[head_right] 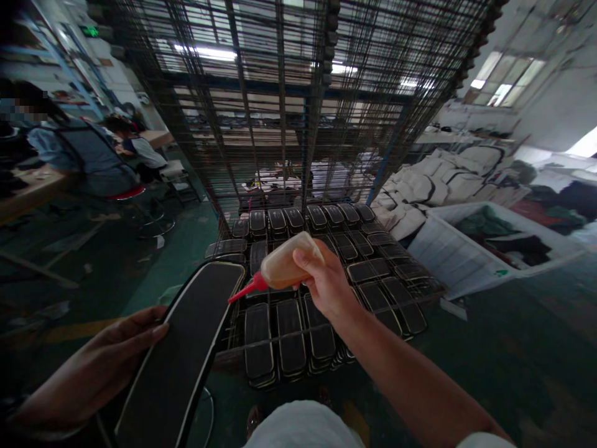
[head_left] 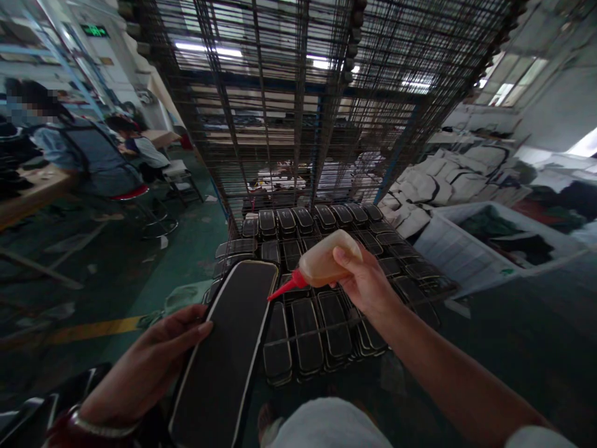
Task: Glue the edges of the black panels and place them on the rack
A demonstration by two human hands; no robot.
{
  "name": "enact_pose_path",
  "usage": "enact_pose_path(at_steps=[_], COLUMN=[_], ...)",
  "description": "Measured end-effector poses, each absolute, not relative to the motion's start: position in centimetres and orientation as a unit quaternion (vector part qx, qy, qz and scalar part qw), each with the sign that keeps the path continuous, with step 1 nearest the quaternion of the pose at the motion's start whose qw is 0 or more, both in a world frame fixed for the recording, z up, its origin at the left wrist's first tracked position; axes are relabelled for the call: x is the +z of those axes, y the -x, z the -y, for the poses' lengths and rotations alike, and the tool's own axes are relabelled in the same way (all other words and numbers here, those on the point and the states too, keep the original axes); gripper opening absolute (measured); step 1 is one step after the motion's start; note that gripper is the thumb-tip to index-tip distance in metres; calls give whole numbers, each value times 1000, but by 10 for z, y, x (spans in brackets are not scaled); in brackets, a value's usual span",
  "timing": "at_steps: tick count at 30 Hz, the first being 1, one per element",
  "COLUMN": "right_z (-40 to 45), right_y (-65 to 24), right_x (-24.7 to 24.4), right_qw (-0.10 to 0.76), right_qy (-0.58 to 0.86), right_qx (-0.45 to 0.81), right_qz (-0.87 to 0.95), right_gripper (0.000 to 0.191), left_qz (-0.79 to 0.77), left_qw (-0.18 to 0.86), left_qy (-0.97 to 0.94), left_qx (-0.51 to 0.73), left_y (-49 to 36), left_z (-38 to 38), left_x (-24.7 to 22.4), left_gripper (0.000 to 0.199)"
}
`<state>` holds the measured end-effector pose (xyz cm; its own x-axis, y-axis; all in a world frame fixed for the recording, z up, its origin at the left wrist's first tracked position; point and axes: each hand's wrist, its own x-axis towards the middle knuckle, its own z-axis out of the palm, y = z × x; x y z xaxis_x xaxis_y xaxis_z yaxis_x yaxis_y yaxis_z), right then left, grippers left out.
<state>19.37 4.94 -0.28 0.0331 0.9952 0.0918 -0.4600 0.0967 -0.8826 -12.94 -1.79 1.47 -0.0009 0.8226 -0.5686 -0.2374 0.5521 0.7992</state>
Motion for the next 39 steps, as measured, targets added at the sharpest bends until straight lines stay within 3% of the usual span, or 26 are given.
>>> enact_pose_path(at_steps=[11,28,39], right_z=[-23,7,1], right_y=[-183,-178,-175], right_x=[-8,-22,-26], right_qw=[596,541,620], right_qy=[337,337,364], right_qx=[595,620,549], right_qz=[422,458,426], right_gripper=[45,58,55], left_qz=[-567,-586,-570], left_qw=[661,622,582], left_qy=[-254,-235,-74], left_qx=[422,464,574], left_y=[132,127,129], left_z=[11,5,11], left_x=[7,0,-20], left_gripper=[50,23,25])
